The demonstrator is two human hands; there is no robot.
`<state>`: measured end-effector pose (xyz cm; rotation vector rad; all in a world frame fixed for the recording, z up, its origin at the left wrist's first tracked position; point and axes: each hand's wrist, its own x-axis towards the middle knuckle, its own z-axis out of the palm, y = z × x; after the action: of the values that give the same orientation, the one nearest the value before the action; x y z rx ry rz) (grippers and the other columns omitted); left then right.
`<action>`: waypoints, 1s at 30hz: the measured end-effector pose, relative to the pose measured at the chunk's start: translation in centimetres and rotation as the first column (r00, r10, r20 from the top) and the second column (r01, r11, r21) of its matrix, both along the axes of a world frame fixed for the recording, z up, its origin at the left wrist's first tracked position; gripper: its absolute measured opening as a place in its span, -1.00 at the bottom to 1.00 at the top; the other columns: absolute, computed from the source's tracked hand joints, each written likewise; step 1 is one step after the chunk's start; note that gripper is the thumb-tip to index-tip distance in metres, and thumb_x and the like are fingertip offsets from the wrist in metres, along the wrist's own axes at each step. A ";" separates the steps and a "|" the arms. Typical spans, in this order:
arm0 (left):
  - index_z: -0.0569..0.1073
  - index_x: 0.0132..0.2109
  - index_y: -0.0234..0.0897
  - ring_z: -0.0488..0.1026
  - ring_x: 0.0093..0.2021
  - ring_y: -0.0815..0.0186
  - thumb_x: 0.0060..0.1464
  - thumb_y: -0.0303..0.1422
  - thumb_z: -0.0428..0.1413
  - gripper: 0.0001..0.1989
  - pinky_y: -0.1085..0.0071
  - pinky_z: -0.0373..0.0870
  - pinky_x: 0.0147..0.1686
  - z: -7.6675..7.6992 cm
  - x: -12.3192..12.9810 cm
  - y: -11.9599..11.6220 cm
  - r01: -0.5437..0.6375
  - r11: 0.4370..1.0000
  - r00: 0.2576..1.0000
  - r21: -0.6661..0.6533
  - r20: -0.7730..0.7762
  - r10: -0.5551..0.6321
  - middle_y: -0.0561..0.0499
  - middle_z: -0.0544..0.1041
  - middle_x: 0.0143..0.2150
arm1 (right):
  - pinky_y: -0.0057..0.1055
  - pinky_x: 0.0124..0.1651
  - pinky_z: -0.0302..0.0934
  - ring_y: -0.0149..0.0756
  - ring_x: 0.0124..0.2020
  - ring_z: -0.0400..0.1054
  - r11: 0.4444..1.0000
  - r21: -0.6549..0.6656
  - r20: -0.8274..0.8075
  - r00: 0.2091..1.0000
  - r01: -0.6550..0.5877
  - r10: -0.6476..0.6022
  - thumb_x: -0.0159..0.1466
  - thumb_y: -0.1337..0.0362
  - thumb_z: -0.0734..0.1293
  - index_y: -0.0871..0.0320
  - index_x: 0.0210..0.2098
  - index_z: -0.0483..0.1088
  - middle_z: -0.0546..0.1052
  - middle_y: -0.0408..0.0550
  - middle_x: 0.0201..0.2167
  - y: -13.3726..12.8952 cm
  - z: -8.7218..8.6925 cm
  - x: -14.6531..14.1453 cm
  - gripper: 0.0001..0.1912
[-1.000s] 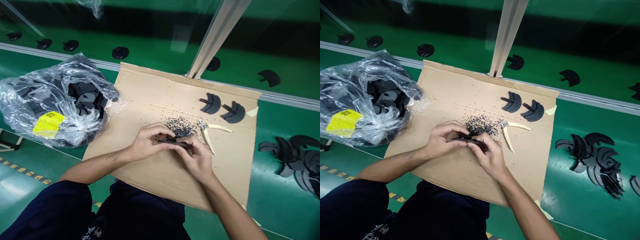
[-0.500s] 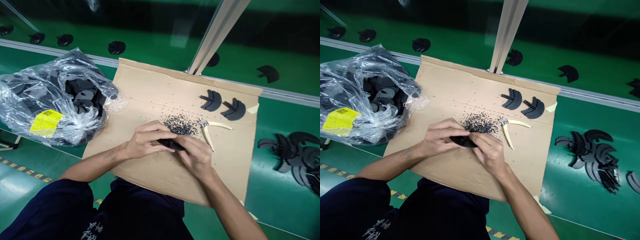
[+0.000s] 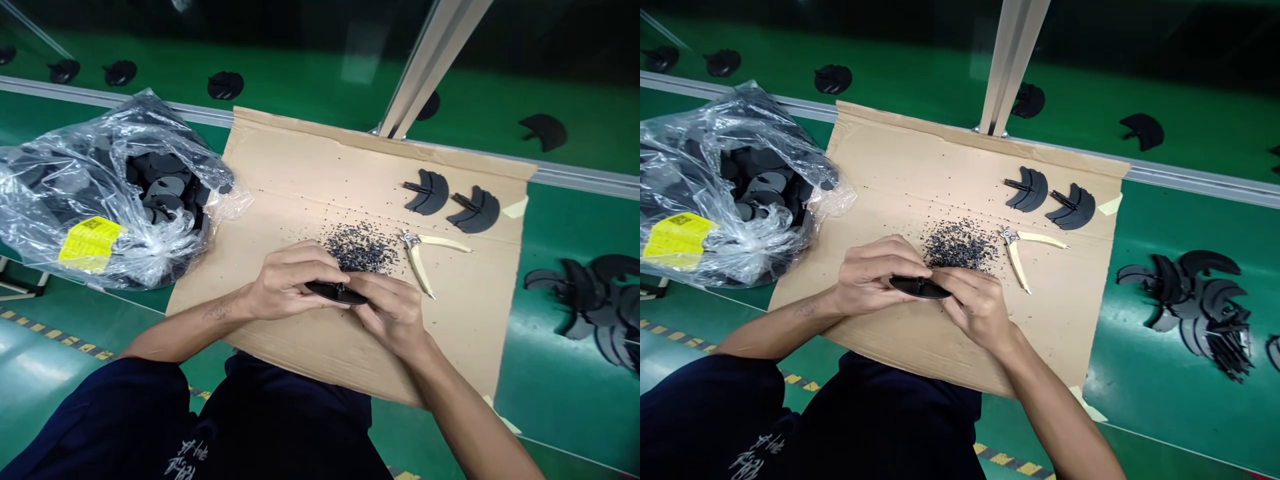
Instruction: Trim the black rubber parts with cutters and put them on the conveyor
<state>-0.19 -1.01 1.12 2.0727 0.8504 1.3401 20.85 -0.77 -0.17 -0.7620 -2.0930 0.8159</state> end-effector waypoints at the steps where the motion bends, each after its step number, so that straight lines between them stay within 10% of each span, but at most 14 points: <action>1: 0.57 -0.14 -0.26 0.56 -0.29 0.35 0.09 -0.30 0.36 -0.78 0.39 0.54 -0.25 0.0 0.0 0.0 -0.002 1.000 1.000 -0.013 0.004 0.002 -0.01 0.60 -0.31 | -0.40 -0.12 0.52 -0.26 -0.19 0.62 1.000 -0.021 -0.003 1.000 -0.016 0.016 0.37 0.40 0.31 0.13 -0.05 0.54 0.68 0.05 -0.11 0.0 0.1 0.0 -0.79; 22: 0.55 -0.11 -0.28 0.57 -0.18 0.31 0.11 -0.34 0.35 -0.77 0.35 0.55 -0.14 -0.2 0.2 0.1 0.051 0.995 0.998 -0.086 -0.030 -0.054 -0.04 0.62 -0.23 | -0.43 -0.17 0.49 -0.30 -0.23 0.59 0.990 -0.123 -0.081 0.995 -0.063 0.053 0.38 0.38 0.34 0.16 -0.08 0.55 0.67 0.03 -0.18 0.4 0.3 0.2 -0.83; 26: 0.55 -0.03 -0.26 0.58 -0.09 0.31 0.22 -0.36 0.25 -0.82 0.35 0.55 -0.08 -0.5 0.0 0.2 -0.002 0.989 0.999 -0.148 -0.034 -0.003 -0.07 0.63 -0.14 | -0.19 0.09 0.45 -0.14 0.01 0.53 0.997 -0.068 0.133 0.991 -0.020 0.029 0.32 0.21 0.43 0.11 0.04 0.51 0.63 0.07 -0.02 2.0 1.4 2.4 -0.69; 30: 0.57 -0.05 -0.27 0.56 -0.14 0.36 0.18 -0.35 0.29 -0.79 0.41 0.55 -0.14 -0.9 -0.3 0.5 -0.120 0.979 0.992 -0.165 -0.050 0.113 -0.04 0.62 -0.17 | 0.21 0.13 0.36 0.19 0.15 0.38 0.954 0.130 0.493 0.817 0.271 -0.300 0.28 -0.04 0.43 0.05 0.19 0.43 0.50 0.18 0.12 4.0 1.6 6.4 -0.44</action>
<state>-0.49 -0.51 0.19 1.9510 1.0790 1.2431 27.29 3.27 1.43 -1.3429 -2.3552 0.4119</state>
